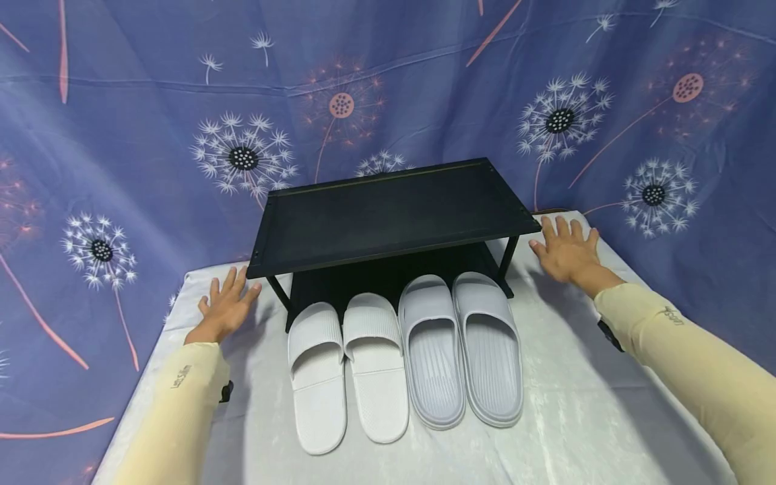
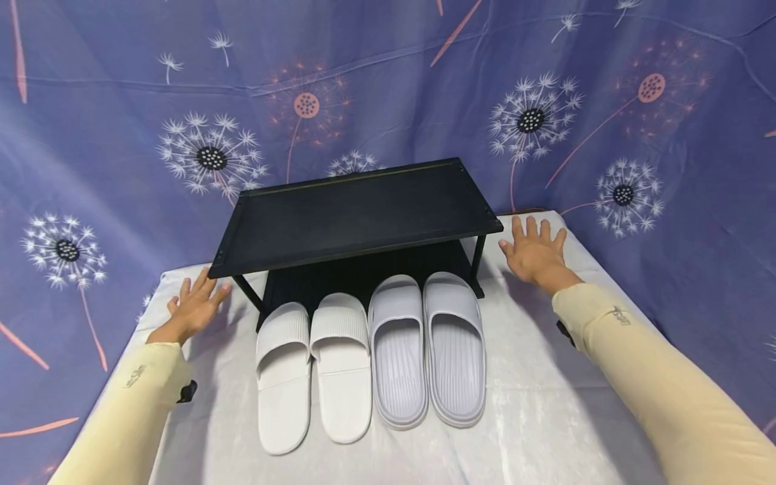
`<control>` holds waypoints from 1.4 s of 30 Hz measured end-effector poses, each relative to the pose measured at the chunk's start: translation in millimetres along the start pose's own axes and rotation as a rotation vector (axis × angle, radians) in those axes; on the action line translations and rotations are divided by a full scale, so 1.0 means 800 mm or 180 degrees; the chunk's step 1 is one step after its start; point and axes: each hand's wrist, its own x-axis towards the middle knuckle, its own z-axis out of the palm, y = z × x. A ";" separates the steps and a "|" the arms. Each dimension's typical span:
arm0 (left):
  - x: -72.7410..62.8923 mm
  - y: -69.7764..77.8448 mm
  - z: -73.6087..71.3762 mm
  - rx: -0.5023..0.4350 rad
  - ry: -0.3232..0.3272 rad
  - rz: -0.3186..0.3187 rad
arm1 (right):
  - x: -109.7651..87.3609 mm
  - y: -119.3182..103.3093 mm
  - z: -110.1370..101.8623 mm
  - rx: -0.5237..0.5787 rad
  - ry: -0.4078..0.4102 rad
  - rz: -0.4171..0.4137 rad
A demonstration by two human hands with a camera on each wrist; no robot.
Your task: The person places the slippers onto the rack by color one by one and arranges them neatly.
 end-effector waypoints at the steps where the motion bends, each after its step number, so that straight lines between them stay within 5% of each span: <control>1: 0.000 0.000 0.000 -0.0007 -0.0008 0.0012 | -0.002 -0.003 0.000 -0.0006 0.0023 0.0009; 12: -0.006 0.005 0.004 -0.0074 0.0032 0.0154 | -0.028 -0.037 0.002 0.0084 0.0259 0.0260; 25: -0.015 0.010 0.006 -0.0410 0.0070 0.0310 | -0.049 -0.061 -0.011 0.0517 0.0075 0.0712; 30: -0.015 0.014 0.007 -0.0515 0.0231 0.0466 | -0.062 -0.065 -0.016 0.0635 0.0080 0.0692; 42: -0.017 0.030 0.006 -0.0594 0.0182 0.0559 | -0.086 -0.074 -0.016 0.0752 0.0124 0.0626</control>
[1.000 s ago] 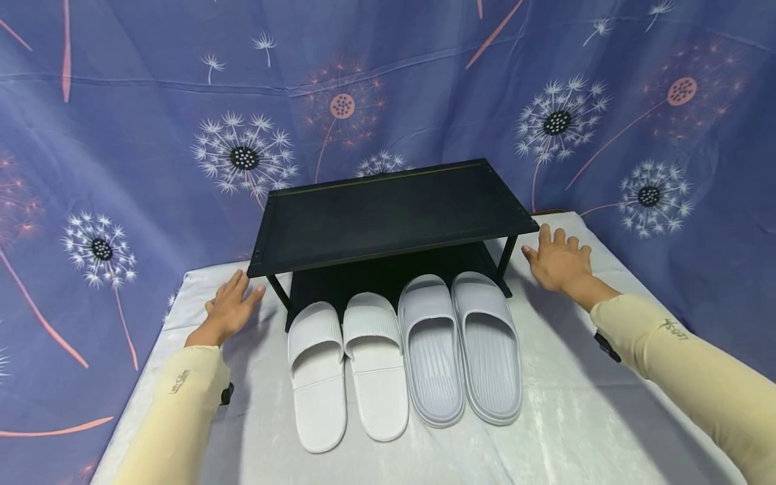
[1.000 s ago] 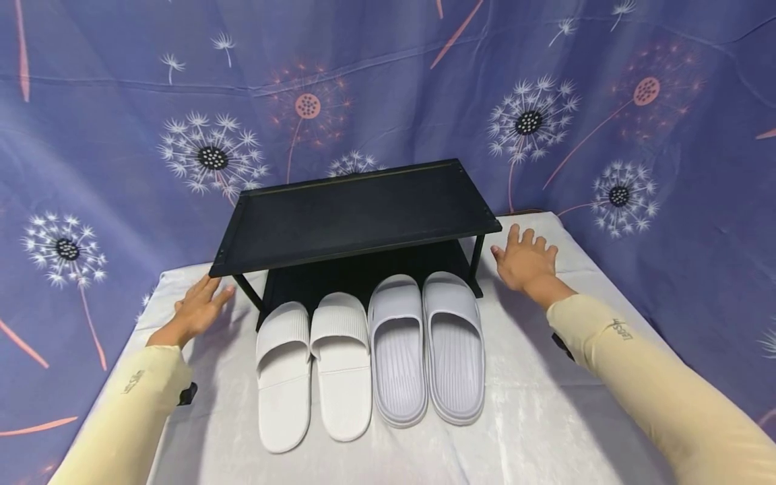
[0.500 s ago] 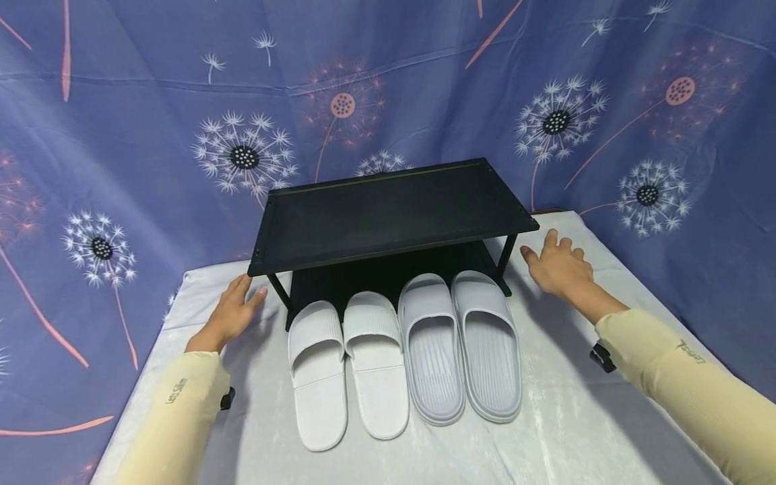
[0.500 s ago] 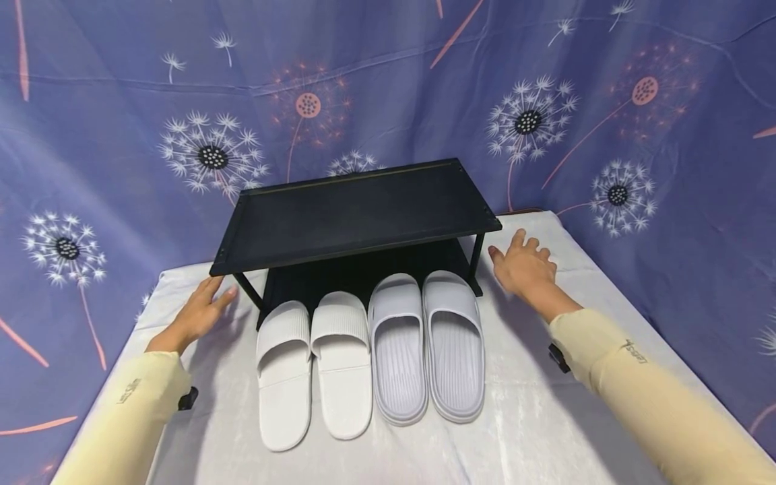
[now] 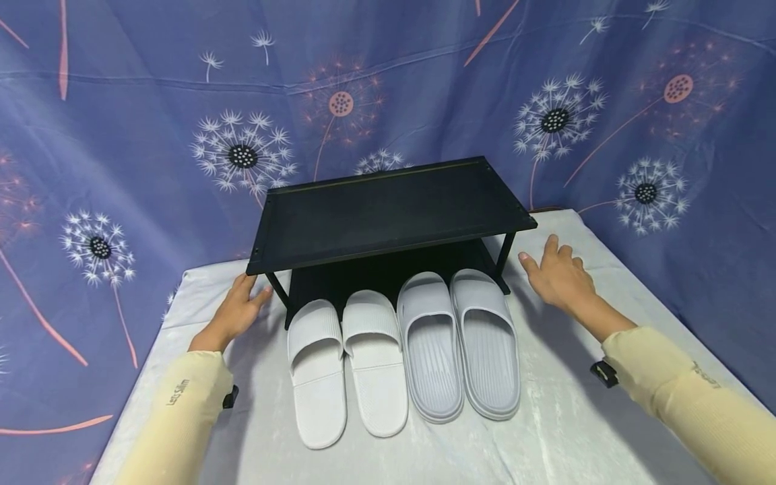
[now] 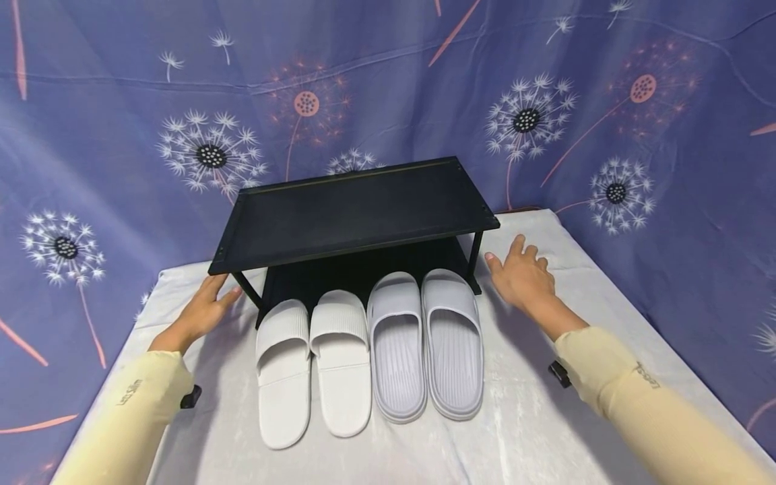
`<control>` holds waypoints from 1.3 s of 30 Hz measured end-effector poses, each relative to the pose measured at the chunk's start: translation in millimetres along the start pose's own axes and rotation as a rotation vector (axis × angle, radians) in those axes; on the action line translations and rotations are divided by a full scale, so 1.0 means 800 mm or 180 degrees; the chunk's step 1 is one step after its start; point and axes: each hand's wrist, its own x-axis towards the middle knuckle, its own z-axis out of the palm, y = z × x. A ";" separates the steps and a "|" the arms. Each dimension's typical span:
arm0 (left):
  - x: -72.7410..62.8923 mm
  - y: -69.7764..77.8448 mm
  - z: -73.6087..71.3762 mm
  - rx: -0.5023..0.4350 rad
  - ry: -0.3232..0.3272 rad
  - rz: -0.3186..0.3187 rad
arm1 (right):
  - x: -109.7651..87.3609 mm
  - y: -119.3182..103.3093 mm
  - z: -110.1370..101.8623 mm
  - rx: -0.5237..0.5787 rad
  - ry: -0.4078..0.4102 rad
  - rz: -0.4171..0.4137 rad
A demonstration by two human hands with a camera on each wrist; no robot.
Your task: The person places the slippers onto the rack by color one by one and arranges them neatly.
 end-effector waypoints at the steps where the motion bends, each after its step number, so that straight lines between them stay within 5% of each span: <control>1: 0.001 0.001 0.000 -0.0001 0.0013 0.0028 | -0.001 0.000 0.000 0.0009 -0.0005 -0.0002; 21: 0.003 0.011 0.007 -0.0097 0.0083 0.0215 | -0.022 -0.009 0.004 0.0160 -0.0064 -0.0044; 30: 0.005 0.014 0.010 -0.0175 0.0272 0.0383 | -0.028 -0.009 0.010 0.0195 -0.0067 -0.0084; 39: 0.004 0.013 0.016 -0.0394 0.0344 0.0348 | -0.037 -0.016 0.010 0.0209 -0.0041 -0.0110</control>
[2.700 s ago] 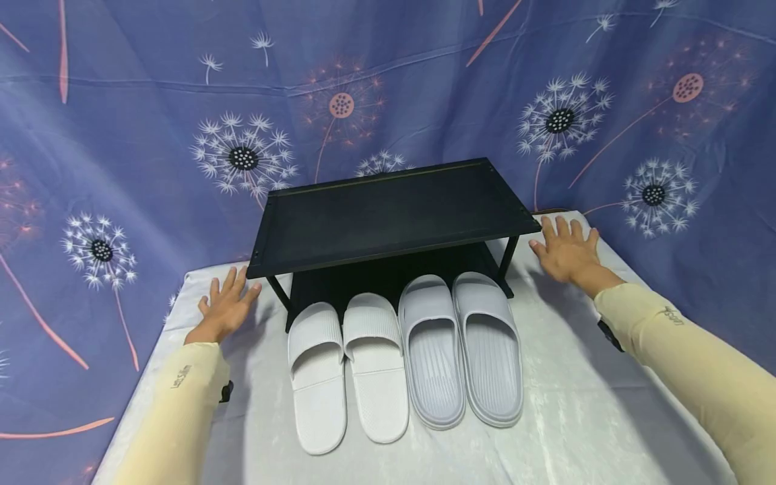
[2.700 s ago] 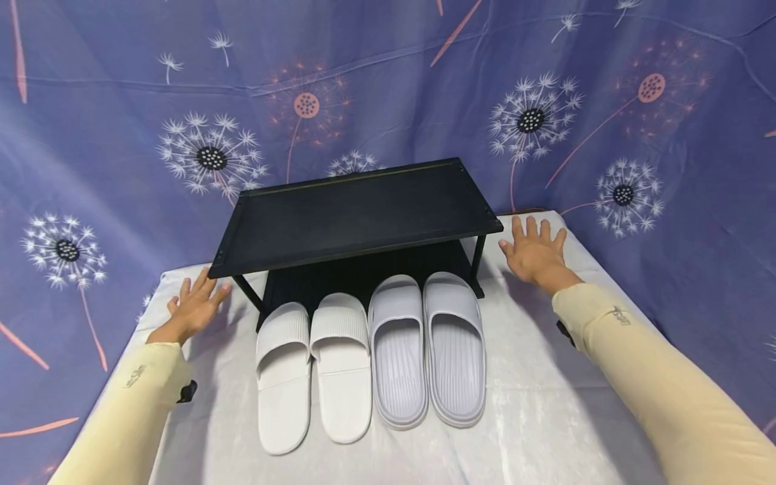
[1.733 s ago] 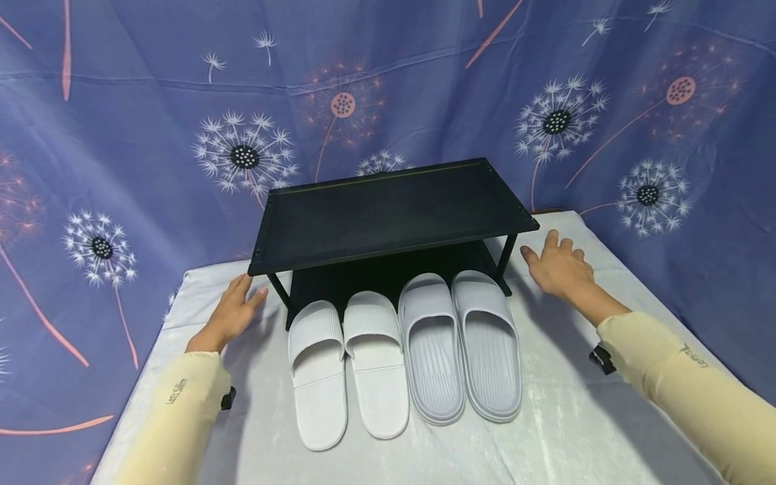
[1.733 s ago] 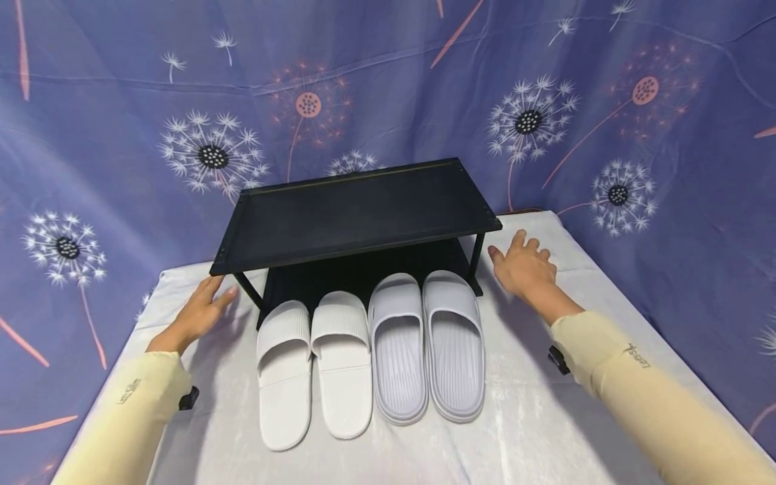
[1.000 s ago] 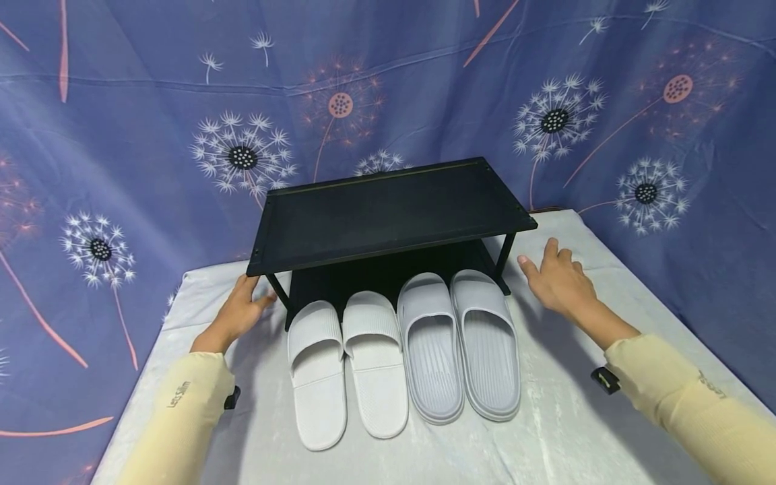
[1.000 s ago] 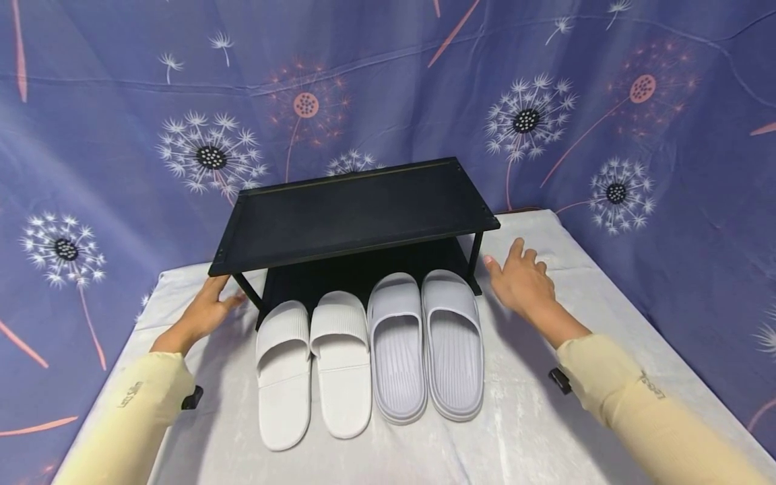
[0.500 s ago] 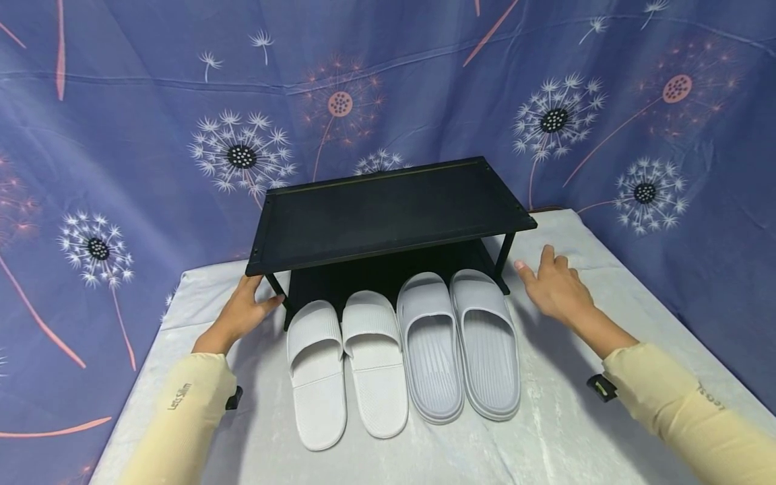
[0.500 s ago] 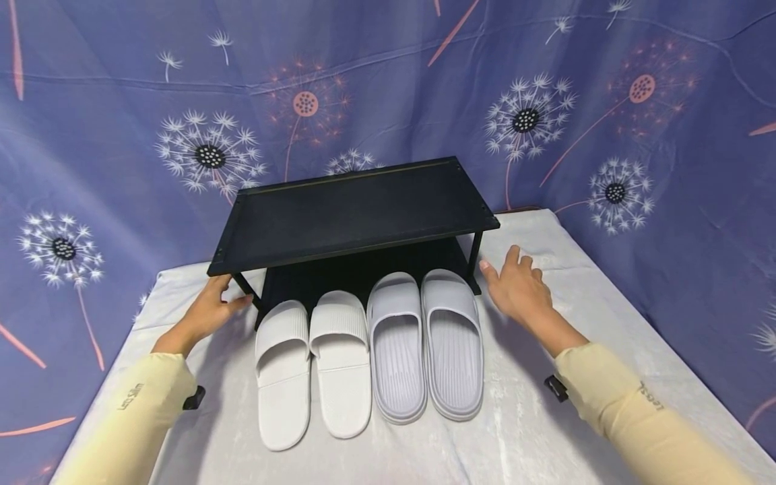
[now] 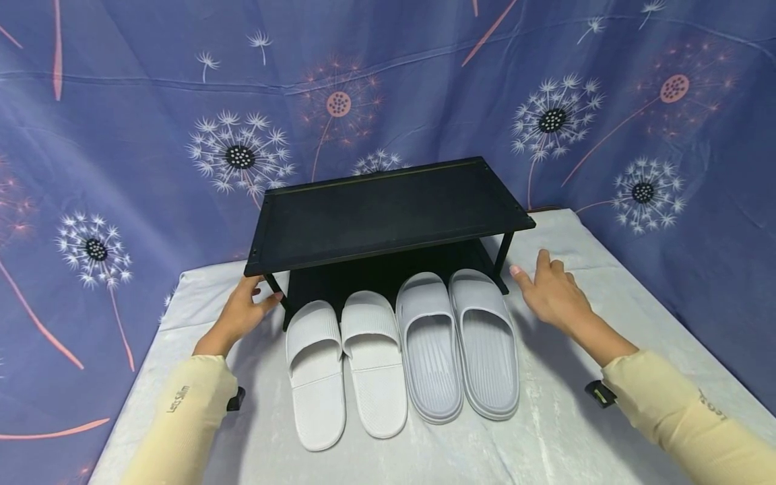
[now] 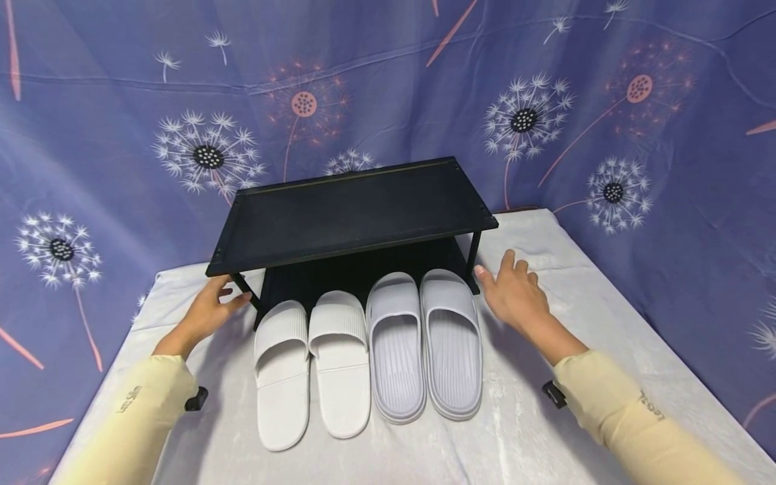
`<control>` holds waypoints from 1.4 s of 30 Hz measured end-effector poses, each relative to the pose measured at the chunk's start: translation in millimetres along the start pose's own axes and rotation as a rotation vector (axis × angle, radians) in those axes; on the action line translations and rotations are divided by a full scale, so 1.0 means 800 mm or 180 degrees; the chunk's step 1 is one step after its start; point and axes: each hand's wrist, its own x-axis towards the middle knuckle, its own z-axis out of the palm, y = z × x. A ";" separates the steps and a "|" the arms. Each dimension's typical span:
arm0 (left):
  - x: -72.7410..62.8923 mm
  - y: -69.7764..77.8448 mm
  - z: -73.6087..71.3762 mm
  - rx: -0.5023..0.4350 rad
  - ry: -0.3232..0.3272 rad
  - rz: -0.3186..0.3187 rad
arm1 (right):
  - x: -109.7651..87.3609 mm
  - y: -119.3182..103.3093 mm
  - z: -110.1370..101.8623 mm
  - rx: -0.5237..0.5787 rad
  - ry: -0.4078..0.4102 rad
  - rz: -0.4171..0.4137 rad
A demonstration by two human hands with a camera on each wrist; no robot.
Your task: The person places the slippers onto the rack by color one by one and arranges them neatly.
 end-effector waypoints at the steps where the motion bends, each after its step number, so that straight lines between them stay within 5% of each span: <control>1: 0.000 0.000 0.001 -0.0032 -0.0005 -0.0032 | -0.001 -0.001 0.000 -0.0002 -0.0013 -0.0001; 15: -0.003 0.002 0.008 -0.0784 -0.0144 -0.0506 | -0.020 -0.019 0.000 -0.0012 -0.0210 -0.0043; 42: -0.003 -0.004 0.023 -0.1897 -0.0122 -0.0488 | -0.067 -0.043 0.006 0.0019 -0.0306 -0.0225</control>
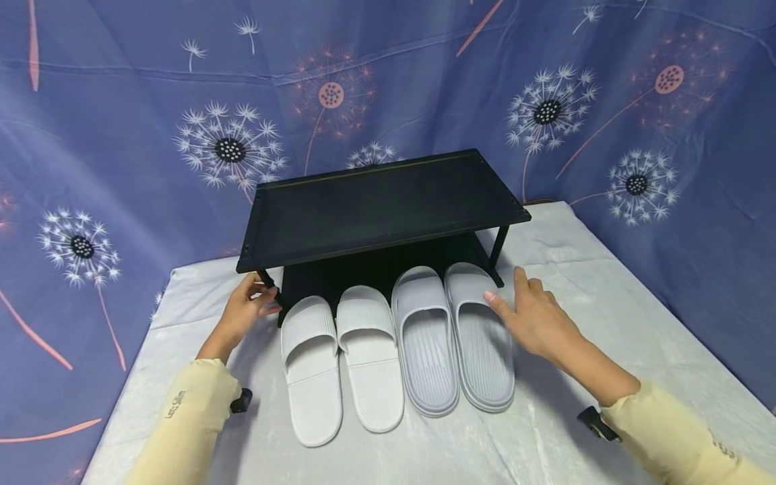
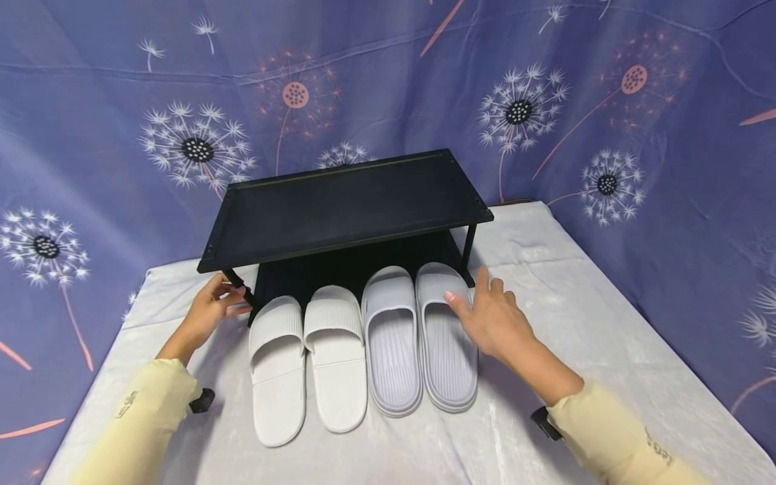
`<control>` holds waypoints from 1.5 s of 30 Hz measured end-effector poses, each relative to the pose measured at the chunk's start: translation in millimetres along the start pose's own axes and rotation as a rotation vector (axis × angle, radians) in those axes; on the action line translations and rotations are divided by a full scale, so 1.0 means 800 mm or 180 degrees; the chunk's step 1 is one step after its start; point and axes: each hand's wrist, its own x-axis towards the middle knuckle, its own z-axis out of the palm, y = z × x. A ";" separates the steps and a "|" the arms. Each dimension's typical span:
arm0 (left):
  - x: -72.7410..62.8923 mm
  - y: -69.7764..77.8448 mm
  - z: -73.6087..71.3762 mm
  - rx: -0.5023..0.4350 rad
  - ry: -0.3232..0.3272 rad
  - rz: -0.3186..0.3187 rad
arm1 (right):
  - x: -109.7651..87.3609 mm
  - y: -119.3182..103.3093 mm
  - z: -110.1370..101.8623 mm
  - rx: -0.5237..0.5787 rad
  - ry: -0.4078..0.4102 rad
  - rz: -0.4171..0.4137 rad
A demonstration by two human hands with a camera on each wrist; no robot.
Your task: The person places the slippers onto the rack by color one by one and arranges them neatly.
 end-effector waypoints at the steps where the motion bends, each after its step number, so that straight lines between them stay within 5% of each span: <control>1: 0.001 -0.001 0.000 -0.0012 -0.0007 -0.0007 | -0.003 -0.001 0.002 0.0006 -0.0010 -0.0003; 22: -0.002 -0.006 0.005 -0.0146 0.0065 0.0013 | -0.036 -0.013 0.031 0.0027 -0.0145 0.0040; 33: -0.012 0.021 0.014 -0.0202 0.0067 -0.0029 | -0.048 -0.017 0.047 -0.0040 -0.0156 0.0075; 45: -0.014 0.025 0.017 -0.0250 0.0102 -0.0013 | -0.061 -0.019 0.061 -0.0130 -0.0091 0.0040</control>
